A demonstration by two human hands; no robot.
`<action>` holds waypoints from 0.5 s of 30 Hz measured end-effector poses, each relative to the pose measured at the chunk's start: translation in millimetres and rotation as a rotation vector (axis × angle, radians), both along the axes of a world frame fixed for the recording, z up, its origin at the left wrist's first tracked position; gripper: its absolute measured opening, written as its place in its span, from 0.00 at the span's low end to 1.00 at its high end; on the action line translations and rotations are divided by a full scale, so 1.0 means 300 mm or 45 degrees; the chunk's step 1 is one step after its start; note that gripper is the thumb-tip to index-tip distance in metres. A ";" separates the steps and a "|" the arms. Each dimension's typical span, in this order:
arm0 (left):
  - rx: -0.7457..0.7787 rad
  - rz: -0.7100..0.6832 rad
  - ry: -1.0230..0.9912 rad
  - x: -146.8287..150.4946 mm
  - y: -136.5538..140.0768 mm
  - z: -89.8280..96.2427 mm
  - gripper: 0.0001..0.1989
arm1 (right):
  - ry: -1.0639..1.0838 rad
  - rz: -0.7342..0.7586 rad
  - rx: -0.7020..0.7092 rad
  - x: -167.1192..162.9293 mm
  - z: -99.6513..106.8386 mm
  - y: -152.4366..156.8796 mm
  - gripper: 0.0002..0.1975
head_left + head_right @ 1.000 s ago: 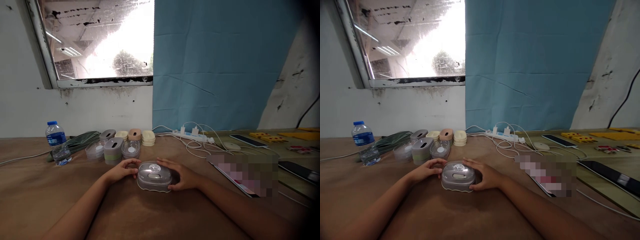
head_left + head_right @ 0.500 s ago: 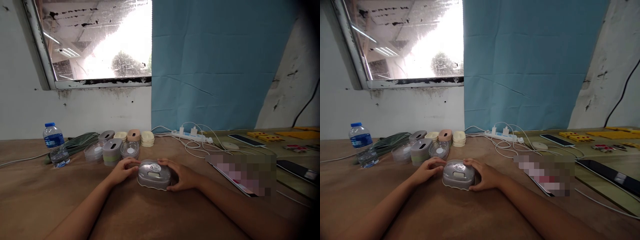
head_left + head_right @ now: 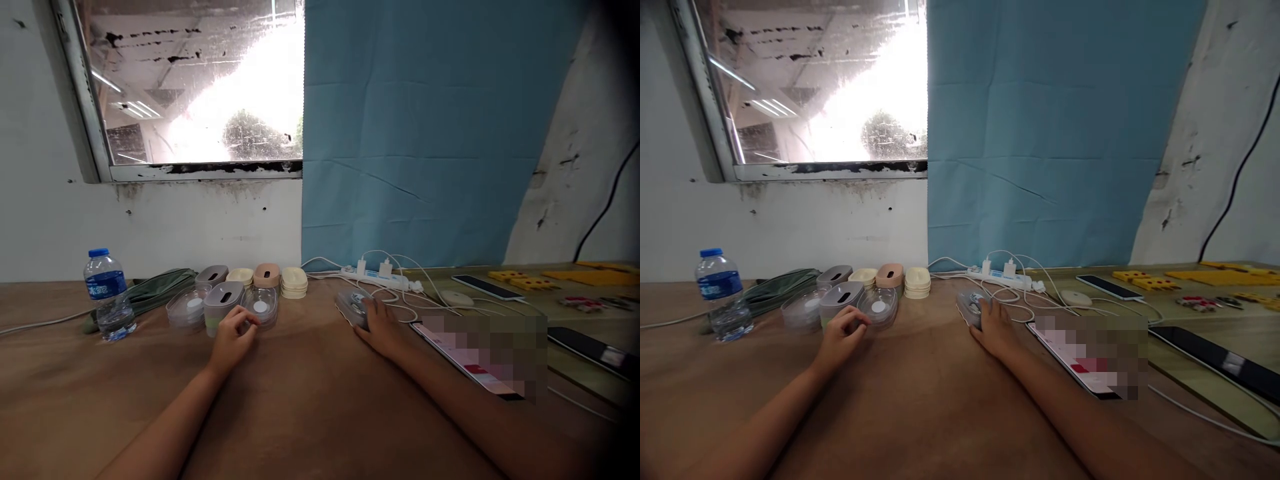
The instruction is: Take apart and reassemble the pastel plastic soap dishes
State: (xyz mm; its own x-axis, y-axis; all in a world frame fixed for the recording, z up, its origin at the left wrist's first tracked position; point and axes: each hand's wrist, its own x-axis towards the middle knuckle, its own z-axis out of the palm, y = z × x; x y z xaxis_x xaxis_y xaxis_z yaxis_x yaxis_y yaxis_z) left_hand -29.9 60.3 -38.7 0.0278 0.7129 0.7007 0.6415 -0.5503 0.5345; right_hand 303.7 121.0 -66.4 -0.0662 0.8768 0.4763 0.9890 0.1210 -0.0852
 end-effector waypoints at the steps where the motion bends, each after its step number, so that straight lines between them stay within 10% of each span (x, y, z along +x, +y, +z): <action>1: 0.009 0.011 -0.001 0.001 0.000 0.000 0.07 | 0.001 -0.007 0.021 -0.008 -0.011 0.009 0.30; 15: -0.014 0.057 0.037 -0.005 0.003 -0.009 0.07 | 0.054 -0.151 0.122 -0.170 0.016 0.316 0.19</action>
